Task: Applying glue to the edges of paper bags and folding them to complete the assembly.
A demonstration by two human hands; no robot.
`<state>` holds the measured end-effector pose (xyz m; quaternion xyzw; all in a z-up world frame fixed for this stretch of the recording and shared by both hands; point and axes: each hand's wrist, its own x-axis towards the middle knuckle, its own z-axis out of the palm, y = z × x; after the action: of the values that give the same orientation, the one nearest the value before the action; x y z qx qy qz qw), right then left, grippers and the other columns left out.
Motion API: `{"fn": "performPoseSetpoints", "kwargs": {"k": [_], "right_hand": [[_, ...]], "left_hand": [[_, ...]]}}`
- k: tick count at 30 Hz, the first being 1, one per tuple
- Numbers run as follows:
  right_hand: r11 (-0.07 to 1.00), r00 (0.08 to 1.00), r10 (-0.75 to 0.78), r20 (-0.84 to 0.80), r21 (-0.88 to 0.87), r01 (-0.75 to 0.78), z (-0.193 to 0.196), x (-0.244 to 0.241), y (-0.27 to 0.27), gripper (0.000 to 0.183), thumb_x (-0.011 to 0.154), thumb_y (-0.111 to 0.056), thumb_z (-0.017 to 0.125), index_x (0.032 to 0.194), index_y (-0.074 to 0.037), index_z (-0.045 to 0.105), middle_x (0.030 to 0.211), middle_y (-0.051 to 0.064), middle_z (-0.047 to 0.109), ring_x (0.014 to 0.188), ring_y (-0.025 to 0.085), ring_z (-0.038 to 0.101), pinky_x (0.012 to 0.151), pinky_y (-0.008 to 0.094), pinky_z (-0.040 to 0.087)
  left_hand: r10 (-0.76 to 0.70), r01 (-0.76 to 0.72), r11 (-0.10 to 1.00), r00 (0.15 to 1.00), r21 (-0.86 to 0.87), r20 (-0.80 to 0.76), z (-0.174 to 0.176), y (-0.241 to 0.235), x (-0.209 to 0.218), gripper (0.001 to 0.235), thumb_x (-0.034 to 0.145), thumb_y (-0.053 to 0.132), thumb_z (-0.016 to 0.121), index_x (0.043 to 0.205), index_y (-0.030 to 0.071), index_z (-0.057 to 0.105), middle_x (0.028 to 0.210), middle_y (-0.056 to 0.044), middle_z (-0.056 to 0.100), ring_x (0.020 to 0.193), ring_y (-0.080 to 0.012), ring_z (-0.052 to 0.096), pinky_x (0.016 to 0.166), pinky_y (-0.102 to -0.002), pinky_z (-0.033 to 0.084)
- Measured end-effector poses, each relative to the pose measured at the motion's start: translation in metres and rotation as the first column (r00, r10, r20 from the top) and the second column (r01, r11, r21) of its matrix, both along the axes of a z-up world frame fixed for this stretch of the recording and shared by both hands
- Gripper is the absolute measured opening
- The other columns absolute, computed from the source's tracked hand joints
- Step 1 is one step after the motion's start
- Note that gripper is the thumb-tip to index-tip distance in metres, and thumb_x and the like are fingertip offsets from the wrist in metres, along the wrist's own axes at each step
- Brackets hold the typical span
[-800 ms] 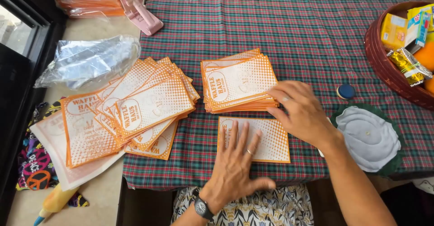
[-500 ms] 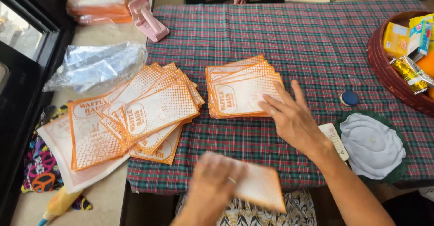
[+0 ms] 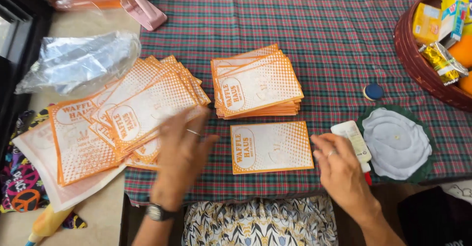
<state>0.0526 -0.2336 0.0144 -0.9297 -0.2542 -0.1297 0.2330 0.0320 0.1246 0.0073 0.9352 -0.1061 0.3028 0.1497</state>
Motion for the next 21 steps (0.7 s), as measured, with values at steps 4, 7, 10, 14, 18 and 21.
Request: {"fn": "performPoseSetpoints", "kwargs": {"k": [4,7,10,14,18,21], "right_hand": [[0.994,0.94,-0.106,-0.324,-0.023,0.104,-0.004,0.004,-0.007,0.042,0.097,-0.007,0.054,0.139,-0.005,0.06,0.128,0.012,0.064,0.095,0.023,0.071,0.092,0.043,0.055],[0.989,0.93,-0.072,-0.36,0.091,0.112,-0.004,0.005,-0.009,0.04,0.097,-0.004,0.051,0.135,-0.009,0.062,0.114,0.005,0.071,0.093,0.018,0.069,0.085,0.035,0.057],[0.922,0.814,-0.014,-0.581,0.308,0.236,0.0,0.007,-0.009,0.042,0.096,-0.002,0.049,0.135,-0.009,0.066,0.118,0.003,0.072,0.094,0.012,0.069,0.091,0.026,0.061],[0.756,0.825,0.175,-0.538,0.61,0.237,-0.002,0.008,-0.005,0.016,0.098,0.003,0.049,0.106,-0.003,0.061,0.115,0.015,0.075,0.1,0.022,0.073,0.092,0.033,0.061],[0.87,0.867,0.302,-0.397,0.487,-0.08,-0.011,0.013,-0.005,0.039,0.089,0.019,0.043,0.109,0.004,0.072,0.132,0.017,0.069,0.132,0.028,0.062,0.117,0.036,0.046],[0.911,0.905,0.332,-0.264,0.339,-0.235,-0.023,0.014,-0.004,0.036,0.097,0.011,0.045,0.125,0.002,0.066,0.134,0.016,0.064,0.131,0.031,0.057,0.108,0.04,0.052]], "left_hand": [[-0.324,0.311,0.944,0.936,-0.107,-0.14,-0.01,-0.076,-0.018,0.045,0.088,0.025,0.081,0.127,0.008,0.068,0.13,-0.015,0.067,0.114,-0.03,0.062,0.089,-0.046,0.05],[-0.42,0.386,0.905,0.873,-0.176,-0.249,-0.027,-0.091,-0.02,0.052,0.089,0.032,0.08,0.128,0.0,0.067,0.132,-0.018,0.067,0.121,-0.0391,0.057,0.093,-0.05,0.045],[-0.419,0.371,0.904,0.867,-0.212,-0.271,-0.023,-0.089,-0.017,0.049,0.09,0.032,0.079,0.127,0.002,0.067,0.127,-0.015,0.07,0.115,-0.0351,0.06,0.087,-0.047,0.046],[-0.458,0.377,0.872,0.853,-0.312,-0.251,-0.023,-0.082,-0.011,0.045,0.088,0.032,0.08,0.124,0.006,0.069,0.128,-0.013,0.072,0.114,-0.0352,0.061,0.081,-0.049,0.048],[-0.416,0.352,0.89,0.886,-0.289,-0.203,0.007,-0.088,-0.015,0.05,0.086,0.041,0.08,0.12,0.008,0.064,0.129,-0.019,0.068,0.109,-0.0378,0.061,0.078,-0.053,0.047],[-0.506,0.533,0.813,0.846,-0.234,0.167,0.038,-0.12,-0.03,0.031,0.101,0.033,0.068,0.094,0.002,0.064,0.09,-0.011,0.059,0.071,-0.0262,0.052,0.062,-0.042,0.038]]}}
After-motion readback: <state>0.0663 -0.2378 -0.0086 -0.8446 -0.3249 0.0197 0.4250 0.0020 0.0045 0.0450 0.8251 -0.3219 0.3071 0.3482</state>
